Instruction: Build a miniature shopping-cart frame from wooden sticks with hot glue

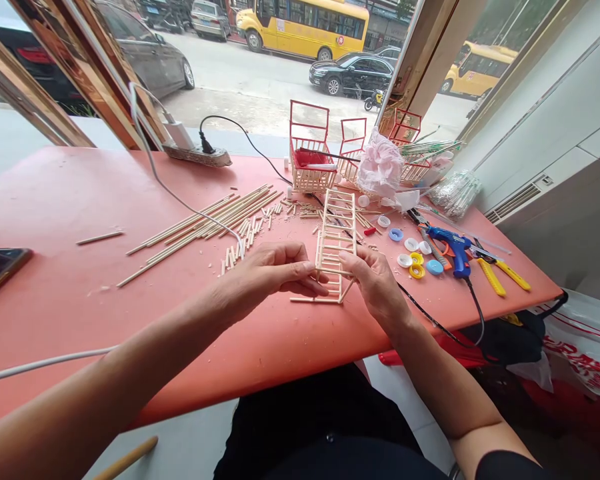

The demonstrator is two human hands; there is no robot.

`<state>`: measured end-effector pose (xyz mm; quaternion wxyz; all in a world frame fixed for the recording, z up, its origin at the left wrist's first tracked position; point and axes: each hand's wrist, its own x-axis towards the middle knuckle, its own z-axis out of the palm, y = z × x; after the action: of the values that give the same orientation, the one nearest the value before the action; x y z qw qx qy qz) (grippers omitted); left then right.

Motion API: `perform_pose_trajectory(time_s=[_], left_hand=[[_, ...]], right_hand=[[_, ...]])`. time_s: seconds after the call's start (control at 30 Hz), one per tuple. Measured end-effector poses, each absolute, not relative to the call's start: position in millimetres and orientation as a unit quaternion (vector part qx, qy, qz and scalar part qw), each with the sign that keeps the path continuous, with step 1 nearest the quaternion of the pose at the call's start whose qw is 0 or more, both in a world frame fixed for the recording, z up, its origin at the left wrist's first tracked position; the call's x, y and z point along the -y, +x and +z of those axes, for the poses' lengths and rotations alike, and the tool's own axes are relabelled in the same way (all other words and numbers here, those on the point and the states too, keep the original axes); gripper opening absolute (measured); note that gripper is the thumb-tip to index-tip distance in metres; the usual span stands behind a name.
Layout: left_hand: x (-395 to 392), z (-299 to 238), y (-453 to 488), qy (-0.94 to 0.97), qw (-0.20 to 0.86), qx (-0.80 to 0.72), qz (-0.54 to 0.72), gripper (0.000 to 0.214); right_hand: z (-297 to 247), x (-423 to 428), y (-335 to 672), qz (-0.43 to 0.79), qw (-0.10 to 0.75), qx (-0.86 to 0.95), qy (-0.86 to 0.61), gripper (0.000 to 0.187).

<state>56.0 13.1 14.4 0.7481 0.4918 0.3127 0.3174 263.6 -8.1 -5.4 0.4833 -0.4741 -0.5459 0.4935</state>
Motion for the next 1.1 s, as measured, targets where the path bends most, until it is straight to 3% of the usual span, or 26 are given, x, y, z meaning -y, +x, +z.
perform_pose_trajectory(time_s=[0.5, 1.1], left_hand=[[-10.0, 10.1, 59.1, 0.524, 0.709, -0.335, 0.334, 0.043], [-11.6, 10.0, 60.5, 0.519, 0.717, -0.327, 0.331, 0.045]], right_hand=[[-7.1, 7.5, 264.8, 0.49, 0.484, 0.553, -0.468, 0.035], [-4.0, 9.3, 262.7, 0.511, 0.475, 0.522, -0.491, 0.035]])
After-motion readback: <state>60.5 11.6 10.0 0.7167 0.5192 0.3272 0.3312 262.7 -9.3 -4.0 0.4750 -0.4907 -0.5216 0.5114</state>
